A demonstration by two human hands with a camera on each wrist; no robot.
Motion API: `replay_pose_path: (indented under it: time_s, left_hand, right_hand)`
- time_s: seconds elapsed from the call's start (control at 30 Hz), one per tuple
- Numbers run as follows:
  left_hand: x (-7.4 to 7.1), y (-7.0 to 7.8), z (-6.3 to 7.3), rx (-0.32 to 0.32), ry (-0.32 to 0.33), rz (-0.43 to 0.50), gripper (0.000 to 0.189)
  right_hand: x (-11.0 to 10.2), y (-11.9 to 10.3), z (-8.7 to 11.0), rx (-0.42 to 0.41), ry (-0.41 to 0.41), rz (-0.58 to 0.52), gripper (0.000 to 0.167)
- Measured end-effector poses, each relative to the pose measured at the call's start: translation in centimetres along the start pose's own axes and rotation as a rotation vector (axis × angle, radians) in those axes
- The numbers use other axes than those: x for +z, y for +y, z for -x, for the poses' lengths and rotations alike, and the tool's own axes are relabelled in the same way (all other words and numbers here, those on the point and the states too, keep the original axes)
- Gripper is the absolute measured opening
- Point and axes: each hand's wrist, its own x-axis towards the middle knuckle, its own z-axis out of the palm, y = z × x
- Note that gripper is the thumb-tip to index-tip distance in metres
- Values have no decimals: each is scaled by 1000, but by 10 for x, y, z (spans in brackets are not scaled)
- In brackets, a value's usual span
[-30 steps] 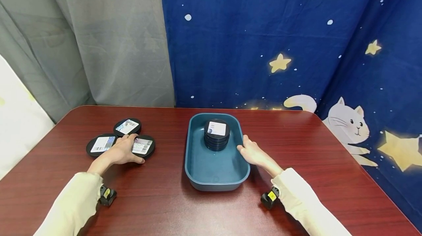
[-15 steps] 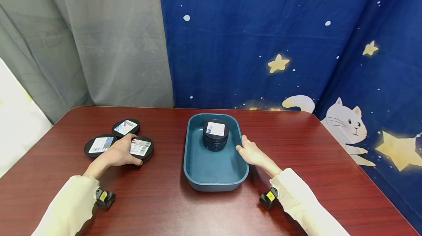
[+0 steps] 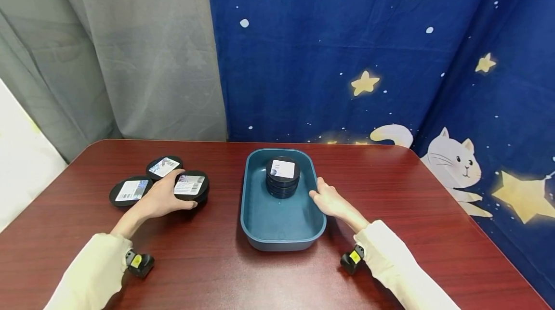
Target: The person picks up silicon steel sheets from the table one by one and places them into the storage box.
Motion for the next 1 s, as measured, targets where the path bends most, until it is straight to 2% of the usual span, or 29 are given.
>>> replay_pose_path:
  time_s: [0.5, 0.77, 1.0]
  left_hand:
    - [12, 25, 1, 61, 167, 143, 87]
    - [19, 48, 2, 177, 199, 225, 83]
    - [25, 66, -1, 242, 180, 269, 84]
  right_hand:
    - [2, 1, -2, 10, -2, -19, 35]
    - [1, 1, -2, 11, -9, -25, 38]
    - [1, 2, -2, 7, -2, -15, 36]
